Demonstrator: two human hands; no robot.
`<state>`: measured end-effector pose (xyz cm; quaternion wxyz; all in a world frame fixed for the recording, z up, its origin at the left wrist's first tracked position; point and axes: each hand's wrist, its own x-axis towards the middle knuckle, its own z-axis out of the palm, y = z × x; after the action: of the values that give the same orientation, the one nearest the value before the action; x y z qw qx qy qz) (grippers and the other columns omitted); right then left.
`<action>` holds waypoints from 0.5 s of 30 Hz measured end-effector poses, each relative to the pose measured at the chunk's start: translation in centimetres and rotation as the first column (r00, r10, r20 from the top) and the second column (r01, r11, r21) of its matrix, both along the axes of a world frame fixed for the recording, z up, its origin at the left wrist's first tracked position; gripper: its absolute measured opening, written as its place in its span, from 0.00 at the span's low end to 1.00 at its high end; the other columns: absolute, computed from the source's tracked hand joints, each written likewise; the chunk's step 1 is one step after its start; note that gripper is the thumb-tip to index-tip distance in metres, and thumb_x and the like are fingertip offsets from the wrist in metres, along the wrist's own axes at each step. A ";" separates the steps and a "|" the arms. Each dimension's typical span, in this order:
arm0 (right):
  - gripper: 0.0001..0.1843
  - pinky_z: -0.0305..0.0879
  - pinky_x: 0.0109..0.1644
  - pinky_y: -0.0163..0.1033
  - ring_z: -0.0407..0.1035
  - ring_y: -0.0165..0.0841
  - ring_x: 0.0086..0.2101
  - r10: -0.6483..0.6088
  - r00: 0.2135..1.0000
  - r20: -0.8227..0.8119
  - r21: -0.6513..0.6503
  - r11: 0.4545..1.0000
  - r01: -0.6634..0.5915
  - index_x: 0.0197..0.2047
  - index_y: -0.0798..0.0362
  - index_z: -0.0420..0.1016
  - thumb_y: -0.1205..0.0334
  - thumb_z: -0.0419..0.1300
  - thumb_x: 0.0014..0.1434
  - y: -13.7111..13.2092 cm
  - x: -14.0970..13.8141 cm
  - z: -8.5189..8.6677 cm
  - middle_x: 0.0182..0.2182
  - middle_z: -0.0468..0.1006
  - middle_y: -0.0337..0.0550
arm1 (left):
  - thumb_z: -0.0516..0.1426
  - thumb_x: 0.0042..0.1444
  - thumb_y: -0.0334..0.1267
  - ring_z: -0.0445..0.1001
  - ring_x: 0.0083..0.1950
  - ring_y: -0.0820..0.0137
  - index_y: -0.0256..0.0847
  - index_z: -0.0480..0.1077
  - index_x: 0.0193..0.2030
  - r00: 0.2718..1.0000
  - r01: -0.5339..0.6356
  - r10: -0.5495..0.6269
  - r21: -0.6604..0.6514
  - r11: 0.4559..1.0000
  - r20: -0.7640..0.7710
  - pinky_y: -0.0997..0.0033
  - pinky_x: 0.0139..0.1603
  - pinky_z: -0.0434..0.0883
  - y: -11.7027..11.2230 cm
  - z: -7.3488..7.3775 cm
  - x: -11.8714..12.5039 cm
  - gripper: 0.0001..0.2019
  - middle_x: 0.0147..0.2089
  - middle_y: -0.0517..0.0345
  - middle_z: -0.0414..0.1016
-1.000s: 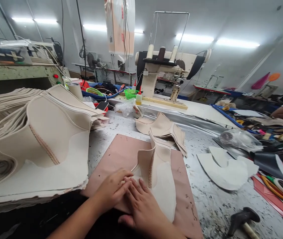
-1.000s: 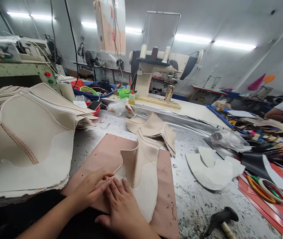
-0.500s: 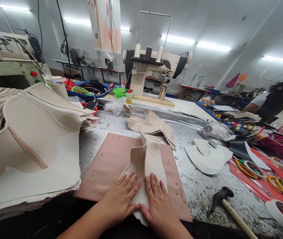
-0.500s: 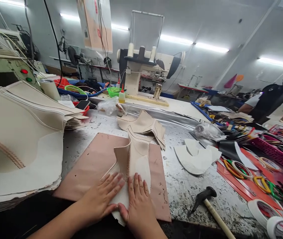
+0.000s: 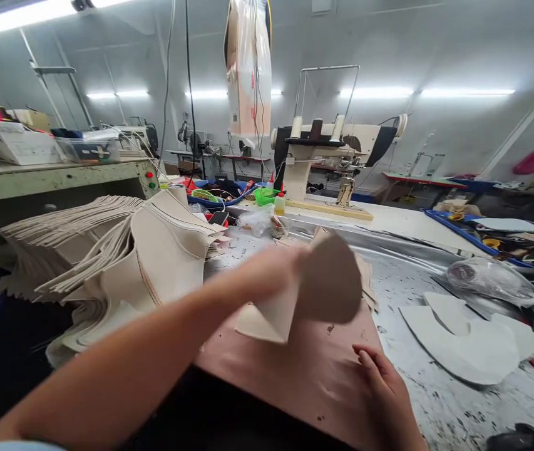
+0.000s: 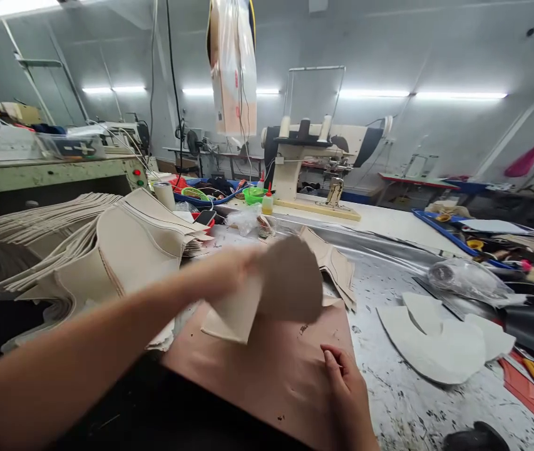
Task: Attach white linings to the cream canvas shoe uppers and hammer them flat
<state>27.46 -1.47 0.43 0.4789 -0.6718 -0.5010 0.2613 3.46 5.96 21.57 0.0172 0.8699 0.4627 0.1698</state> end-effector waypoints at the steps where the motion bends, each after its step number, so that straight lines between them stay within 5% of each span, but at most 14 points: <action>1: 0.23 0.68 0.40 0.42 0.71 0.43 0.37 0.009 1.000 0.019 -0.001 1.000 -0.009 0.32 0.51 0.75 0.40 0.53 0.45 -0.1 -0.1 0.0 0.34 0.79 0.46 | 0.52 0.49 0.24 0.76 0.31 0.70 0.37 0.70 0.47 0.998 -0.060 0.059 0.031 0.998 0.034 0.78 0.27 0.67 1.8 2.3 -0.9 0.18 0.34 0.61 0.78; 3: 0.22 0.68 0.36 0.40 0.71 0.40 0.33 0.036 0.999 0.037 0.006 0.999 -0.037 0.32 0.50 0.74 0.41 0.53 0.47 -0.4 -0.3 0.0 0.31 0.78 0.44 | 0.44 0.55 0.25 0.75 0.39 0.68 0.23 0.65 0.51 0.981 -0.171 0.159 0.109 0.979 0.112 0.75 0.34 0.67 4.0 6.5 -3.3 0.19 0.40 0.54 0.76; 5: 0.20 0.68 0.34 0.39 0.70 0.38 0.29 0.063 0.997 0.043 0.035 0.997 -0.065 0.33 0.50 0.74 0.42 0.53 0.50 -0.6 -0.3 -0.2 0.30 0.77 0.42 | 0.37 0.58 0.28 0.72 0.43 0.66 0.16 0.58 0.56 0.960 -0.252 0.216 0.207 0.945 0.179 0.70 0.40 0.65 3.8 9.8 -5.8 0.23 0.46 0.53 0.72; 8: 0.19 0.68 0.34 0.39 0.69 0.37 0.29 0.159 0.983 0.090 0.046 0.986 -0.163 0.34 0.50 0.74 0.44 0.52 0.52 -0.7 0.0 -0.6 0.31 0.77 0.44 | 0.41 0.59 0.37 0.68 0.49 0.63 0.20 0.58 0.57 0.938 -0.346 0.295 0.450 0.823 0.181 0.62 0.48 0.62 0.1 11.9 -8.8 0.25 0.49 0.56 0.70; 10: 0.19 0.68 0.35 0.39 0.70 0.38 0.31 0.221 0.966 0.134 0.035 0.973 -0.227 0.35 0.50 0.74 0.45 0.52 0.53 -0.6 0.1 -0.8 0.33 0.77 0.45 | 0.40 0.60 0.41 0.70 0.47 0.66 0.27 0.63 0.55 0.953 -0.271 0.298 0.577 0.770 0.049 0.62 0.48 0.62 -2.9 10.6 -10.4 0.24 0.47 0.60 0.73; 13: 0.17 0.67 0.39 0.42 0.70 0.40 0.35 0.209 0.961 0.179 0.082 0.971 -0.226 0.35 0.49 0.73 0.46 0.51 0.55 -0.5 -0.2 -1.1 0.34 0.77 0.46 | 0.38 0.59 0.30 0.71 0.50 0.71 0.45 0.67 0.55 0.939 0.017 0.126 0.410 0.912 -0.321 0.67 0.49 0.65 -6.0 5.3 -12.9 0.24 0.57 0.60 0.68; 15: 0.16 0.66 0.41 0.44 0.70 0.41 0.37 0.199 0.959 0.201 0.112 0.968 -0.225 0.34 0.48 0.73 0.47 0.51 0.55 -0.4 -0.5 -1.2 0.34 0.76 0.46 | 0.41 0.55 0.27 0.76 0.37 0.71 0.48 0.71 0.50 0.913 0.061 0.080 0.327 0.943 -0.400 0.73 0.35 0.68 -7.1 0.8 -14.6 0.24 0.51 0.54 0.74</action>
<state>26.94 -1.90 -0.77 0.4426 -0.6021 -0.6297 0.2124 -11.11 -1.14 22.39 -0.2273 0.8740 0.4251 0.0602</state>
